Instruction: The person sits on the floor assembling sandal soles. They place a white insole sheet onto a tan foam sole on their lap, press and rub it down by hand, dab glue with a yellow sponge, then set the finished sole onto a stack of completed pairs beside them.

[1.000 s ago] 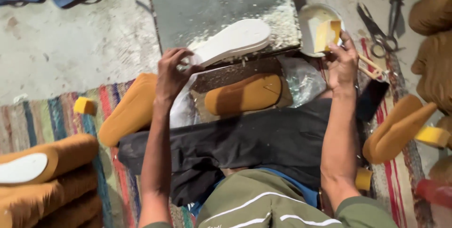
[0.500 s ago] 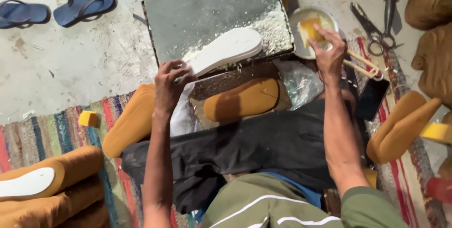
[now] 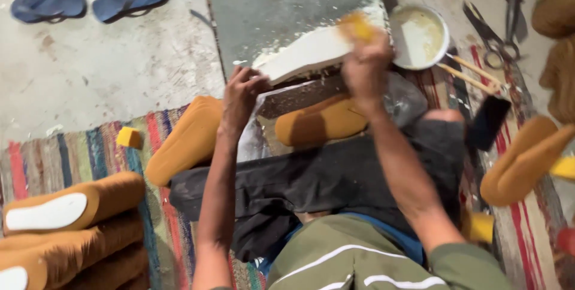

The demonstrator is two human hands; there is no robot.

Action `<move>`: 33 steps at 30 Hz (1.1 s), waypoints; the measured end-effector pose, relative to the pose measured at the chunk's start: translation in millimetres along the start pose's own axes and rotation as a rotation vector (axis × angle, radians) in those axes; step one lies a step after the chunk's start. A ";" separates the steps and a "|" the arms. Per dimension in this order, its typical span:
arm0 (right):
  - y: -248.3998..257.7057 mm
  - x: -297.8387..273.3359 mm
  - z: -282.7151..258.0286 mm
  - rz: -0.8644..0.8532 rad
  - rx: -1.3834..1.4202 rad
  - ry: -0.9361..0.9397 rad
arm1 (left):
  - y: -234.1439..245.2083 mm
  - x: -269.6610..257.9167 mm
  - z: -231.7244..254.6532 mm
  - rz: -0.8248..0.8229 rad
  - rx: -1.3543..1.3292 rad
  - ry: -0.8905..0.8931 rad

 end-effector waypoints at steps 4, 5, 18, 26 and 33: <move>-6.0 -3.5 16.9 -0.108 0.200 -0.240 | -2.6 -1.0 8.5 -0.071 0.097 -0.050; -5.2 -5.0 -12.4 -0.095 0.191 -0.255 | -3.0 2.2 8.0 -0.079 0.089 -0.068; 12.4 14.7 -27.1 -0.012 0.291 0.038 | -87.0 138.0 0.3 -0.440 0.136 -0.220; -20.8 -43.1 -155.4 -0.146 0.281 0.266 | -154.1 181.4 30.1 -0.463 0.339 -0.563; 46.9 -65.2 -115.4 -0.107 0.264 0.209 | -51.3 95.4 -10.9 -0.454 0.418 -0.445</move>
Point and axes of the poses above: each hand's wrist, its own x-axis towards the middle knuckle, its own y-axis out of the back of the hand, z = x × y, the point moved 8 cm from there along x, towards the middle knuckle, and after that the axes turned 5 degrees about -x, right-handed, at the moved point
